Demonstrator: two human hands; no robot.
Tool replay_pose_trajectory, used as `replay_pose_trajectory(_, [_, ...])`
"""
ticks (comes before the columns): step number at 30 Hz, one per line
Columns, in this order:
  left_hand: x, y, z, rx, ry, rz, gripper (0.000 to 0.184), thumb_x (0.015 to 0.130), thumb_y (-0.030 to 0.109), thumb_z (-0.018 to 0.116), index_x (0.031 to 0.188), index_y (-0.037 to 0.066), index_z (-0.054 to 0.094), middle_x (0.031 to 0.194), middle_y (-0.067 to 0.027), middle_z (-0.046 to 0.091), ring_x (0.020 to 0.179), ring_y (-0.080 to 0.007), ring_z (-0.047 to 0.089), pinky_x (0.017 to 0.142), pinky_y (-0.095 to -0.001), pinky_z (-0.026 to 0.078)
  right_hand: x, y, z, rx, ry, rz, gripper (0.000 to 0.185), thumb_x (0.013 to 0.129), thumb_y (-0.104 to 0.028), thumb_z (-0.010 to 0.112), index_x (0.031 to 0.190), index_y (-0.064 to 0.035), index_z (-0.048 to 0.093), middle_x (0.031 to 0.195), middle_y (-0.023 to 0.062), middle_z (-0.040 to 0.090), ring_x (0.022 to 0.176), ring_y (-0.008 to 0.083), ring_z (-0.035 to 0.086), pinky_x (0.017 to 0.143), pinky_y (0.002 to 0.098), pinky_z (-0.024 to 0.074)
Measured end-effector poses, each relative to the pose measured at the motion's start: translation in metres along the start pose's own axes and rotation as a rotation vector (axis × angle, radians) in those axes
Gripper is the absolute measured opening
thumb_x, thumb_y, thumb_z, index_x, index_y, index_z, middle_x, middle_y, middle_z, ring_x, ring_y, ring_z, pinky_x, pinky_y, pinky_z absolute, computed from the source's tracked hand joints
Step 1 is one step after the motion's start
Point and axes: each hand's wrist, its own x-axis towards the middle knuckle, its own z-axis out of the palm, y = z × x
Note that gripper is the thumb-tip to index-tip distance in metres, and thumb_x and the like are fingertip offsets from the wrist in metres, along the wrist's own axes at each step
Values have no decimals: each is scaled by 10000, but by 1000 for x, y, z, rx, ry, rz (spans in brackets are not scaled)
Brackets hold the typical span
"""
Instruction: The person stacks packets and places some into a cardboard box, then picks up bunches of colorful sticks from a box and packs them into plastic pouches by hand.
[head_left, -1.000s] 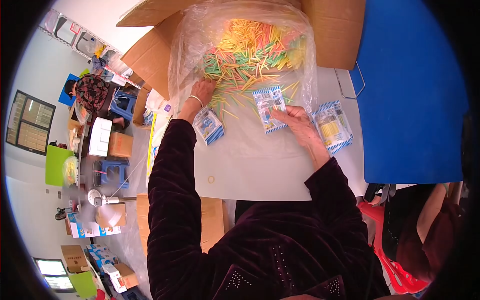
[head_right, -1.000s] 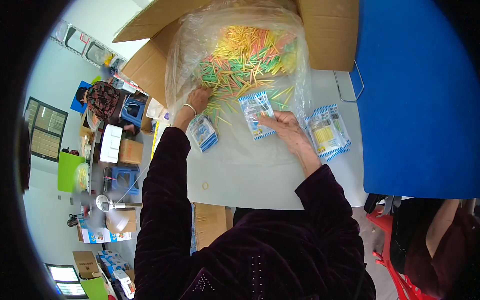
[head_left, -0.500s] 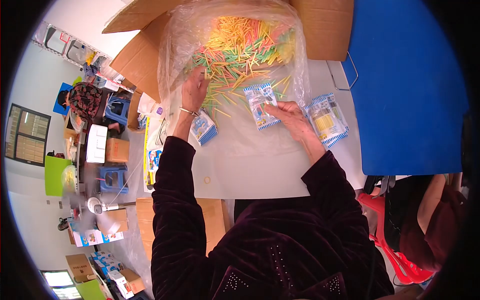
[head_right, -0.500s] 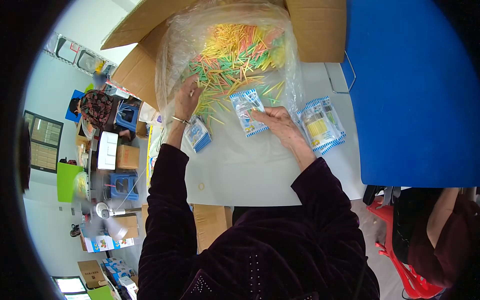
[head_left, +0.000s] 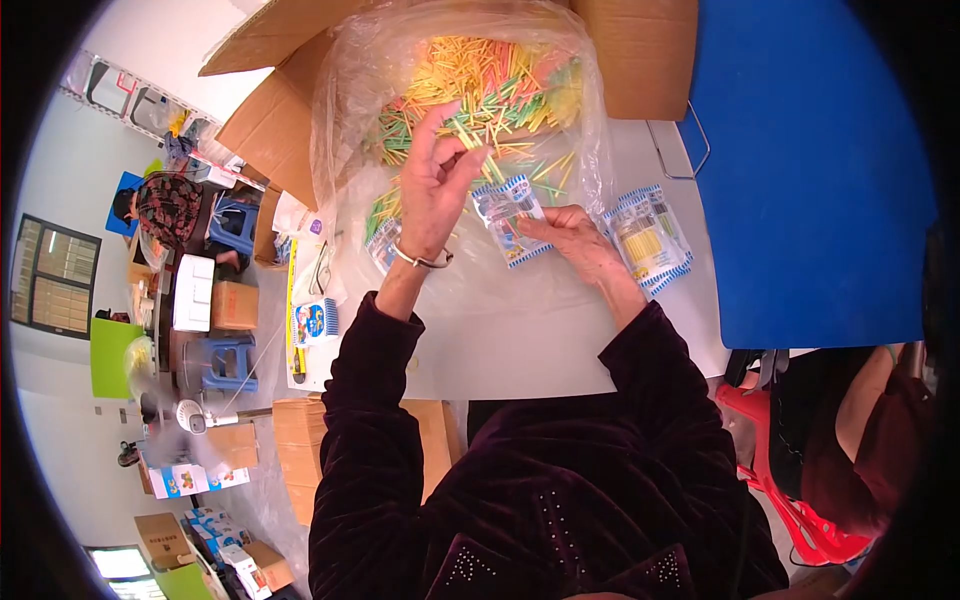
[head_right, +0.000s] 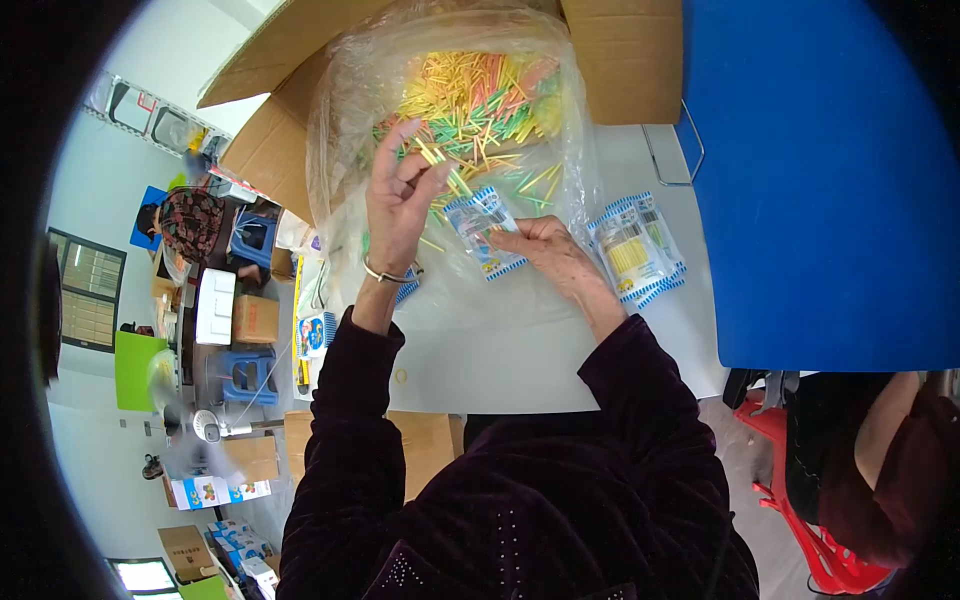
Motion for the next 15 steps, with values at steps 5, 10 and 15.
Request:
replay_pose_trajectory(5, [-12, -10, -4, 36, -72, -41, 405, 829, -14, 593, 1209, 48, 466, 790, -3, 604, 718, -49, 531, 644, -192, 424, 2, 4, -1, -31, -27, -1, 243, 836, -244, 653, 967, -41, 682, 861, -13, 659, 801, 37, 542, 785, 207, 395])
replay_pose_trajectory(10, [-22, -26, -1, 84, -132, -6, 320, 834, 2, 593, 1146, 33, 525, 854, -11, 606, 766, -66, 554, 693, -203, 436, -5, -9, 3, -13, -50, 29, 222, 840, -220, 645, 957, -35, 679, 840, -8, 654, 758, 41, 549, 726, 201, 414])
replay_pose_trajectory(15, [-25, -24, -5, 260, -171, -47, 199, 875, 83, 564, 1062, 14, 571, 879, -14, 612, 787, -72, 559, 720, -217, 442, 0, 2, -2, -46, -24, -1, 228, 847, -212, 632, 965, -20, 671, 841, -1, 651, 757, 44, 551, 721, 203, 420])
